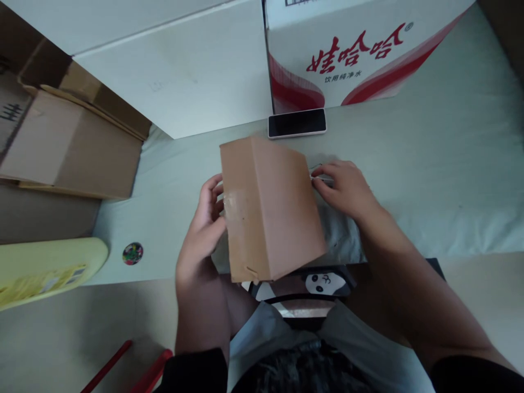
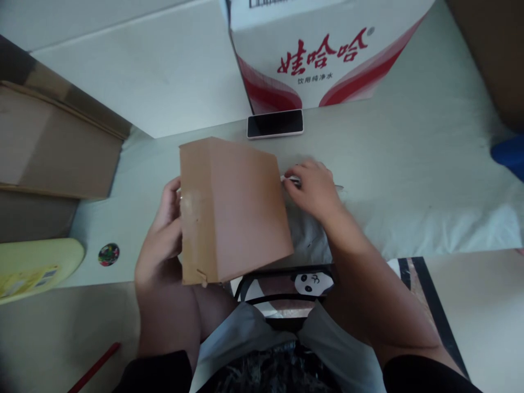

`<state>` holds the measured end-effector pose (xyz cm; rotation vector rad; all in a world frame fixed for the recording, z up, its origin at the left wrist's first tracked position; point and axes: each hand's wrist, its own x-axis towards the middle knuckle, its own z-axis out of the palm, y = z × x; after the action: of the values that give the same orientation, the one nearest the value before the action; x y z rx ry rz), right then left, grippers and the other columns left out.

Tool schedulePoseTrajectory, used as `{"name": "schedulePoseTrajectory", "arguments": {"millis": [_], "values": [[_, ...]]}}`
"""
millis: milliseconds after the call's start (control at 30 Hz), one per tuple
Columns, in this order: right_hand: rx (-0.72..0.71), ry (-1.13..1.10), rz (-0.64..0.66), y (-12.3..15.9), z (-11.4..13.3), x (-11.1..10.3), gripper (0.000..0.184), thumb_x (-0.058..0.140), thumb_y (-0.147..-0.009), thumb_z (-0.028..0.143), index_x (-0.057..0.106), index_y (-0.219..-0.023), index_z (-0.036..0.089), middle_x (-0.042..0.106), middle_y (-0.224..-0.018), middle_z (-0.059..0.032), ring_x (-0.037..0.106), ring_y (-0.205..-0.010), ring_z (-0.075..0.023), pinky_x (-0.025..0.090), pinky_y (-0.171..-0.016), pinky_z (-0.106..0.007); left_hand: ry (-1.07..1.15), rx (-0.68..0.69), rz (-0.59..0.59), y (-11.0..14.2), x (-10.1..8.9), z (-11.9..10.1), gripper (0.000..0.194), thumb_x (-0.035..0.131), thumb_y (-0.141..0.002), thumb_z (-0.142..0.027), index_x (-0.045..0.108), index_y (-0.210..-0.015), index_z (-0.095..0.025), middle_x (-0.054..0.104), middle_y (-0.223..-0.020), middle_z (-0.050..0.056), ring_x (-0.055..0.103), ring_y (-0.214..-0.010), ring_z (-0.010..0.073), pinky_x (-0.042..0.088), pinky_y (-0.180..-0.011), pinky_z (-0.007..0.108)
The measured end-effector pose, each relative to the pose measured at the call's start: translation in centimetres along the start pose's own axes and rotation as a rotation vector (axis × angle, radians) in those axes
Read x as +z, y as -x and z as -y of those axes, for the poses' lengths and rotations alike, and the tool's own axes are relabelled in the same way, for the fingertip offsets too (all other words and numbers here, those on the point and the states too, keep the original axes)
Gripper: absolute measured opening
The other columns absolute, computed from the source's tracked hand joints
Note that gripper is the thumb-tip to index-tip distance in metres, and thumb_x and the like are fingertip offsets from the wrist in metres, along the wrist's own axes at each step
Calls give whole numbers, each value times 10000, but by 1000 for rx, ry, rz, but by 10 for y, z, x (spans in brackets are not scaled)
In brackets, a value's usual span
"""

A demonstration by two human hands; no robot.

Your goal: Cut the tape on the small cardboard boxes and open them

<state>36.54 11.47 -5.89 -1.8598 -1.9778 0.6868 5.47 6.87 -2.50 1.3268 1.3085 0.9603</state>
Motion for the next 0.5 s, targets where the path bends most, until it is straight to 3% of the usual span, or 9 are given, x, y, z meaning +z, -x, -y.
{"name": "schedulePoseTrajectory", "arguments": {"millis": [100,233,367,500], "values": [[-21,-374,102,3,3,-4,341,554,-965,451,760,-1095,212,781,-1172,-111,686,-1172,-313,502,-1080,-498,131,-50,-115,2,5,-7,625,838,-794,-375,628,-1383,-379,708,-1311,20,691,-1036,235,595,-798,318],[-16,-832,219,9,9,-9,494,625,-927,550,588,-1329,266,776,-1167,-56,697,-1177,-267,522,-1077,-460,326,-82,-304,-7,11,-12,514,791,-632,-249,711,-1133,-325,725,-1034,-7,629,-771,170,513,-585,253],[6,-910,294,12,11,-12,596,671,-894,499,463,-1413,292,764,-1112,-35,712,-1105,-252,555,-1010,-446,464,-16,-387,-21,-1,-2,565,661,-536,-222,726,-1093,-290,751,-994,8,648,-752,164,527,-572,247],[83,-848,372,10,11,-10,675,667,-880,473,408,-1474,281,748,-1063,-34,714,-1022,-258,573,-954,-454,478,-94,-404,-27,-17,11,502,708,-568,-169,661,-1050,-305,787,-1075,8,665,-651,134,363,-439,194]]}}
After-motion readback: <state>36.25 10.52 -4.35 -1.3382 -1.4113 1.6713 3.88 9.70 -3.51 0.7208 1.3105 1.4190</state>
